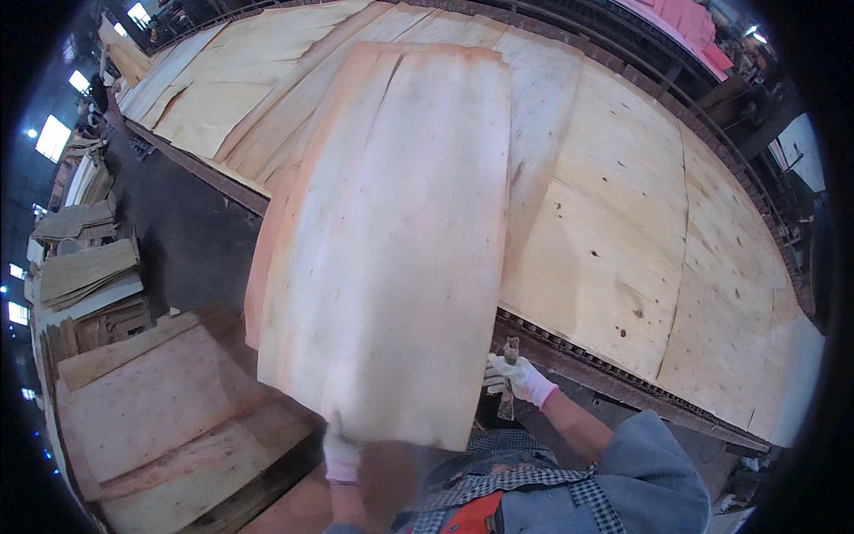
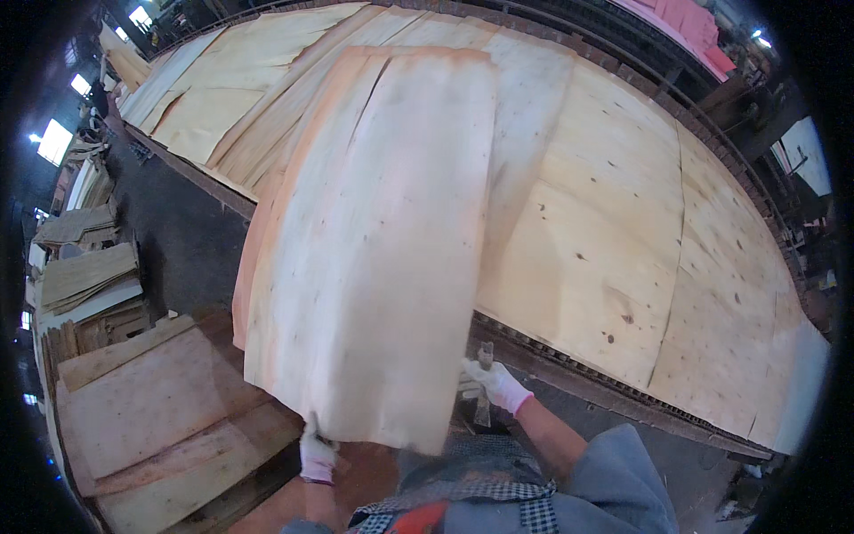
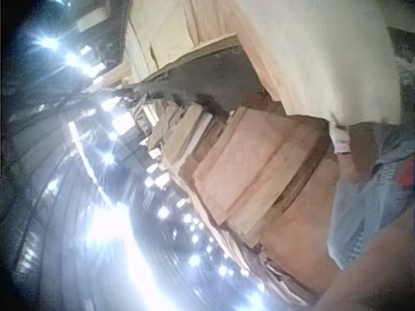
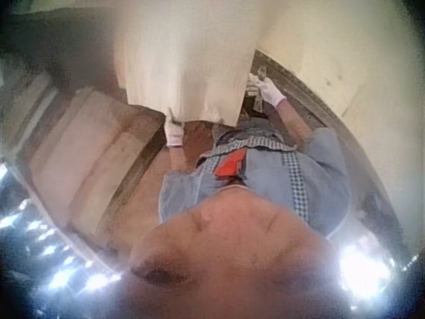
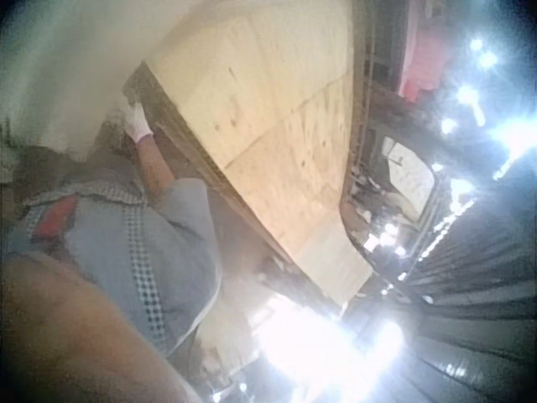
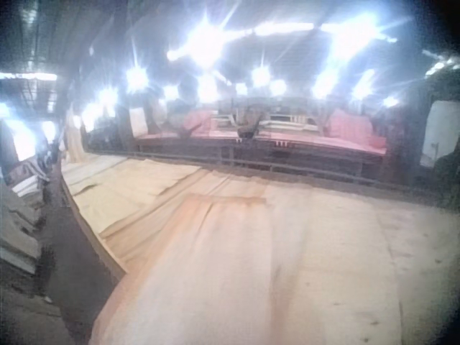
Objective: The person lifts and positions large wooden panels onto a flat work surface, aligns them, and secures them using a nail gun. The person repeatedly picks up panels, places them, and fastens them in place.
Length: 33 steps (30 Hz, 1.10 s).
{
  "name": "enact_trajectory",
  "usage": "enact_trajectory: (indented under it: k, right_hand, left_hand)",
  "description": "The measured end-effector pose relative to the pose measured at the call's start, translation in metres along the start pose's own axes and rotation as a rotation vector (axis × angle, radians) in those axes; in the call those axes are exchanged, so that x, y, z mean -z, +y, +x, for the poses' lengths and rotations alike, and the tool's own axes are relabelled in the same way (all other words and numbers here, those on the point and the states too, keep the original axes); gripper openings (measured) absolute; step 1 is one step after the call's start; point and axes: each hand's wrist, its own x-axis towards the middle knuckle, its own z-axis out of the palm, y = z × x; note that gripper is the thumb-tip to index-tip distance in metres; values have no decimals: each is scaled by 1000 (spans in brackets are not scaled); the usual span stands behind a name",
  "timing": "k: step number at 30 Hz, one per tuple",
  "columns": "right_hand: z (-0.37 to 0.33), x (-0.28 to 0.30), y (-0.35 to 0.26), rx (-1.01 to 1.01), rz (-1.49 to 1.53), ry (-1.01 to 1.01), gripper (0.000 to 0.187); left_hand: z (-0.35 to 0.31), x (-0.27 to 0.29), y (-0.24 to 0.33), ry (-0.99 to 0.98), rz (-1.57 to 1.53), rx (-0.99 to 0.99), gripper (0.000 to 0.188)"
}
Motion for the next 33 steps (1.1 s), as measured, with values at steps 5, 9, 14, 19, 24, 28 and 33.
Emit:
enact_trajectory:
  k: [5, 9, 14, 19, 24, 28, 33]
  right_hand:
    - [18, 9, -50, 445, 202, 55, 40]
    - [32, 41, -172, 508, 153, 163, 31]
    - [-7, 91, -244, 564, 31, -32, 31]
    - [-118, 94, -259, 659, 165, 38, 25]
    - [-181, 191, -234, 760, 70, 522, 25]
    - [-237, 261, -237, 797, 116, 740, 26]
    - [-234, 402, -225, 624, 145, 814, 28]
  left_hand:
    - [-56, -8, 1, -183, -113, -35, 40]
    - [-112, -54, -44, -172, -124, 41, 26]
    - [-50, -34, -146, -344, 34, 115, 42]
    - [11, -1, -216, -460, -126, 98, 66]
    - [-55, -106, -169, -657, 376, -315, 52]
    - [-89, -233, -127, -520, 162, 197, 31]
    - [-7, -268, -238, -487, 137, 219, 40]
